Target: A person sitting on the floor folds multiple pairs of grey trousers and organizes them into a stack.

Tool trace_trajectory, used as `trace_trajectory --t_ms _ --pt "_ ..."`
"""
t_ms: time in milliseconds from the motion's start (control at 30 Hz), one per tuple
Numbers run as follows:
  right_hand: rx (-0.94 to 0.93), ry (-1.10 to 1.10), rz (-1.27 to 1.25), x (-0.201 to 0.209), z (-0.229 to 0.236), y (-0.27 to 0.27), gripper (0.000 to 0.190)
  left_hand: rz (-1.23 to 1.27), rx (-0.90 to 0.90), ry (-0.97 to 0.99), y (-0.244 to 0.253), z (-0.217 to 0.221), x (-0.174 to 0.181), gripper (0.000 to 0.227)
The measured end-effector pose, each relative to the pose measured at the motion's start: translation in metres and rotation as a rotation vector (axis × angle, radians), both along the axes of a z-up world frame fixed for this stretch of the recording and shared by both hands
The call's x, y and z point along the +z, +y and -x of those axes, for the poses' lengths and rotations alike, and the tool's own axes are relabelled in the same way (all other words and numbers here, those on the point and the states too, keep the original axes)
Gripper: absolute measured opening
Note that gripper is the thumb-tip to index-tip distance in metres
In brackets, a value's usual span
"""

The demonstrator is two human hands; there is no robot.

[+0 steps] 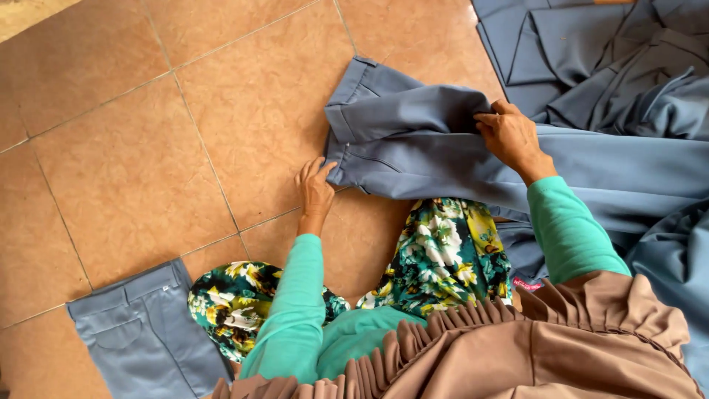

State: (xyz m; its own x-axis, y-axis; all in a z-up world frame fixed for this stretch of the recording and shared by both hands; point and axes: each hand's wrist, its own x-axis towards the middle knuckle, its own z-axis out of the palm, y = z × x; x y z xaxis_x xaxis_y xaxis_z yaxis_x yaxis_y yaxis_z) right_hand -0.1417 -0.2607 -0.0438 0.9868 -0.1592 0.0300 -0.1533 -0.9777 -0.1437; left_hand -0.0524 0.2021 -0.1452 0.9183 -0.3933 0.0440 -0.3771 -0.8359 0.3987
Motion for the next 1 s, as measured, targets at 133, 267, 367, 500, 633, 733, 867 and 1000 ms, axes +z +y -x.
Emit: trace_trajectory --t_ms 133,267,367,500,633,733,867,1000 --pt "0.045 0.035 -0.11 0.02 -0.001 0.014 0.029 0.018 0.114 -0.023 -0.031 -0.025 0.023 0.043" --pt "0.119 0.052 0.043 0.003 0.003 0.02 0.032 -0.016 0.171 0.14 -0.066 -0.054 0.046 0.043" --pt "0.112 0.019 0.072 -0.013 0.008 0.015 0.022 0.134 0.209 0.37 -0.082 -0.069 0.063 0.069" --pt "0.128 0.086 0.095 -0.005 0.012 0.022 0.031 0.448 0.286 0.535 -0.079 -0.084 0.085 0.083" --pt "0.105 0.133 0.042 0.007 -0.012 0.056 0.045 0.468 0.172 0.58 -0.068 -0.099 0.086 0.093" --pt "0.089 0.103 -0.033 0.003 -0.032 0.072 0.041 0.409 0.071 0.607 -0.059 -0.09 0.109 0.101" --pt "0.107 -0.062 -0.163 0.008 -0.06 0.081 0.029 0.635 -0.06 0.802 -0.03 -0.075 0.075 0.128" --pt "0.255 -0.07 -0.124 -0.013 -0.092 0.096 0.029 0.726 -0.028 0.878 -0.014 -0.044 0.09 0.115"
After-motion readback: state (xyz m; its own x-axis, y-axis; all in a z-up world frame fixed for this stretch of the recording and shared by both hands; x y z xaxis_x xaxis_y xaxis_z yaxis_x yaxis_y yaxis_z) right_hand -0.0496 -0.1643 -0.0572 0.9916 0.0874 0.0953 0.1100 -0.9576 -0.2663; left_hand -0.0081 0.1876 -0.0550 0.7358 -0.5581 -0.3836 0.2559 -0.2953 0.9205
